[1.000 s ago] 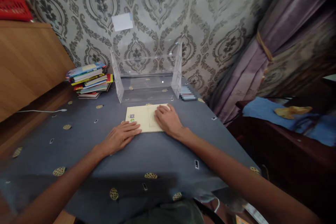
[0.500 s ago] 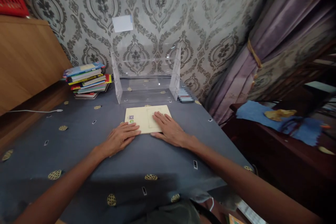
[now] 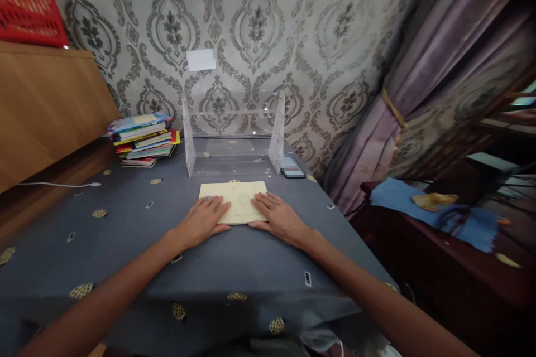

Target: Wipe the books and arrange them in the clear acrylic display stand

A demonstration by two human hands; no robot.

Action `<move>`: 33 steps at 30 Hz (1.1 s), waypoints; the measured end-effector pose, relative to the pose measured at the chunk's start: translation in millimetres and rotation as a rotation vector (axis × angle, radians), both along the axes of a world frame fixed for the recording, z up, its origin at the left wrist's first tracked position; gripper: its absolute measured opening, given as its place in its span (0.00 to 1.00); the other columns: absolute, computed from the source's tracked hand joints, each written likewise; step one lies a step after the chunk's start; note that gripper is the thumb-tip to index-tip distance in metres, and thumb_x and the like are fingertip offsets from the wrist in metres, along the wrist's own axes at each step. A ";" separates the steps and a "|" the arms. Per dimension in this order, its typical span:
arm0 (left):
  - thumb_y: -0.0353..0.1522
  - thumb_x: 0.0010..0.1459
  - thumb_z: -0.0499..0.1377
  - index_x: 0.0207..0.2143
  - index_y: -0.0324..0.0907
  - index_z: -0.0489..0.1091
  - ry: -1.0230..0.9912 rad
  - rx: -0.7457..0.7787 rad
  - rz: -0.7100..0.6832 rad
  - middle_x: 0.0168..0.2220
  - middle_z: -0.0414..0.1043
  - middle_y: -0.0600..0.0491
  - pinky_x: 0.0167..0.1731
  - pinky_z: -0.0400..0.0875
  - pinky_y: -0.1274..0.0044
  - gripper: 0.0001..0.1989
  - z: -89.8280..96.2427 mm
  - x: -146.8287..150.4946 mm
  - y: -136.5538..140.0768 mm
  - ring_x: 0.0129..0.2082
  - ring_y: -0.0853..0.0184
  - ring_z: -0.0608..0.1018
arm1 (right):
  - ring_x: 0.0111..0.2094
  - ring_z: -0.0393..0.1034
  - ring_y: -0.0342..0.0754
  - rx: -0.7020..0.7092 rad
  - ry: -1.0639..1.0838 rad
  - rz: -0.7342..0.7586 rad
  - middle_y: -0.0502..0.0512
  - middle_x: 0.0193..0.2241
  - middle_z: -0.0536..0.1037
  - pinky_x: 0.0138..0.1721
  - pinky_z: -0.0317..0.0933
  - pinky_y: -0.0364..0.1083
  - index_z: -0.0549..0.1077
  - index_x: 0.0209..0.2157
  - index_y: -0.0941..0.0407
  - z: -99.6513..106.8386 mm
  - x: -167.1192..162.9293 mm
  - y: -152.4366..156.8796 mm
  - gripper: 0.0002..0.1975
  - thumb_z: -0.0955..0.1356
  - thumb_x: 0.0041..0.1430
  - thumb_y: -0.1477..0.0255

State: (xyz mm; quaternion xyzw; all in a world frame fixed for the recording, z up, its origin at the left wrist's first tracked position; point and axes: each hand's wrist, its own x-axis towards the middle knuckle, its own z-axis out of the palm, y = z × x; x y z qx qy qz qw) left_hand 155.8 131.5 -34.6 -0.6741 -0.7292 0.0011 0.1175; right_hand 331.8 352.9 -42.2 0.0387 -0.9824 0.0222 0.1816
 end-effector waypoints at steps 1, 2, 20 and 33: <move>0.47 0.69 0.51 0.61 0.39 0.62 0.036 -0.004 -0.014 0.62 0.66 0.36 0.58 0.67 0.58 0.27 0.8 1.2 2.5 0.62 0.48 0.70 | 0.60 0.69 0.61 0.006 0.009 0.009 0.70 0.55 0.76 0.63 0.61 0.62 0.73 0.56 0.60 1.6 -0.1 -0.5 0.27 0.67 0.65 0.54; 0.45 0.70 0.50 0.60 0.38 0.62 0.067 -0.005 -0.026 0.60 0.68 0.37 0.58 0.68 0.60 0.25 1.8 2.5 4.6 0.61 0.49 0.72 | 0.58 0.71 0.60 0.009 0.011 0.011 0.70 0.53 0.78 0.62 0.62 0.60 0.74 0.53 0.61 3.7 -0.5 -0.9 0.25 0.67 0.66 0.55; 0.37 0.73 0.40 0.36 0.44 0.63 -0.389 0.092 0.083 0.27 0.71 0.55 0.27 0.60 0.77 0.16 38.1 -16.5 3.8 0.26 0.66 0.74 | 0.49 0.76 0.59 -0.991 0.094 -0.089 0.55 0.45 0.83 0.57 0.65 0.59 0.81 0.41 0.52 9.6 -19.8 51.8 0.19 0.75 0.52 0.56; 0.44 0.66 0.47 0.27 0.42 0.66 -0.909 0.437 0.260 0.20 0.58 0.60 0.22 0.55 0.79 0.21 69.4 -23.2 -3.6 0.20 0.71 0.62 | 0.39 0.78 0.53 -1.710 0.296 -0.063 0.55 0.39 0.84 0.45 0.73 0.54 0.78 0.37 0.53 11.5 -61.1 32.9 0.27 0.80 0.39 0.51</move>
